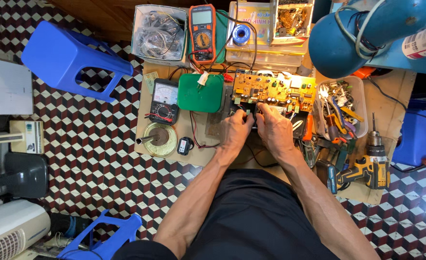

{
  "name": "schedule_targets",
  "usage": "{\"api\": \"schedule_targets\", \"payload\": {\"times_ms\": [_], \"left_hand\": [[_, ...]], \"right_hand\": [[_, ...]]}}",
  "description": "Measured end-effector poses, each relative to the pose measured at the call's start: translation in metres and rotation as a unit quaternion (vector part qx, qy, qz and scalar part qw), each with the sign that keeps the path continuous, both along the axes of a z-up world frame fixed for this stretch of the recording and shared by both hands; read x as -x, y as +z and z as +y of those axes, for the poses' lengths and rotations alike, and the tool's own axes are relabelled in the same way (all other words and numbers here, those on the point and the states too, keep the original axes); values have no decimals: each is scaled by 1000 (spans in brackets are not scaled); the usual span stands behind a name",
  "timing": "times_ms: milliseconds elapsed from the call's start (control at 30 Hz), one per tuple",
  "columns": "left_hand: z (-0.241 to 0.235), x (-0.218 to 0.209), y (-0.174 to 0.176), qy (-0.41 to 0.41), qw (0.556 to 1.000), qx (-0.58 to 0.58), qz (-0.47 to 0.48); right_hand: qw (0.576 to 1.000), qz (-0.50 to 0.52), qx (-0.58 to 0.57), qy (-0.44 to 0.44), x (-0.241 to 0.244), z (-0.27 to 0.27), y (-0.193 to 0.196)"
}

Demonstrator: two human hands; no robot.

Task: The person works at a cluttered electronics workbench, handling wires, a multimeter, and a circuit board. They use a cordless drill to remove screws from the board, then manipulate wires and components with their hands. The person also moves a plastic bag and a green box on the table.

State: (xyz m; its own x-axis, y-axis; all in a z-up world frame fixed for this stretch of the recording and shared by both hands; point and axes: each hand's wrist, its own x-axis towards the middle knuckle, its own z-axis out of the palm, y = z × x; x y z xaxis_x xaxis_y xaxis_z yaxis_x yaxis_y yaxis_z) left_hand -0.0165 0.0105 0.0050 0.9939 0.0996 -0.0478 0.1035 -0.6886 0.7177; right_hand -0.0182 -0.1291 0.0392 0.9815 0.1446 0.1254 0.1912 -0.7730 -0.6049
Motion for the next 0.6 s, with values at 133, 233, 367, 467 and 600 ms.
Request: {"api": "schedule_targets", "payload": {"times_ms": [133, 233, 367, 467, 600], "left_hand": [[7, 16, 13, -28, 997, 28, -61], [18, 16, 26, 29, 996, 81, -39], [24, 4, 28, 101, 993, -7, 65], [24, -12, 21, 97, 992, -50, 69], [16, -20, 14, 79, 990, -85, 80]], "right_hand": [[1000, 19, 0, 11, 4, -3, 0], [1000, 5, -10, 3, -4, 0, 1], [999, 25, -21, -3, -1, -2, 2], [999, 39, -35, -7, -2, -1, 4], [999, 30, -31, -11, -1, -1, 4]]}}
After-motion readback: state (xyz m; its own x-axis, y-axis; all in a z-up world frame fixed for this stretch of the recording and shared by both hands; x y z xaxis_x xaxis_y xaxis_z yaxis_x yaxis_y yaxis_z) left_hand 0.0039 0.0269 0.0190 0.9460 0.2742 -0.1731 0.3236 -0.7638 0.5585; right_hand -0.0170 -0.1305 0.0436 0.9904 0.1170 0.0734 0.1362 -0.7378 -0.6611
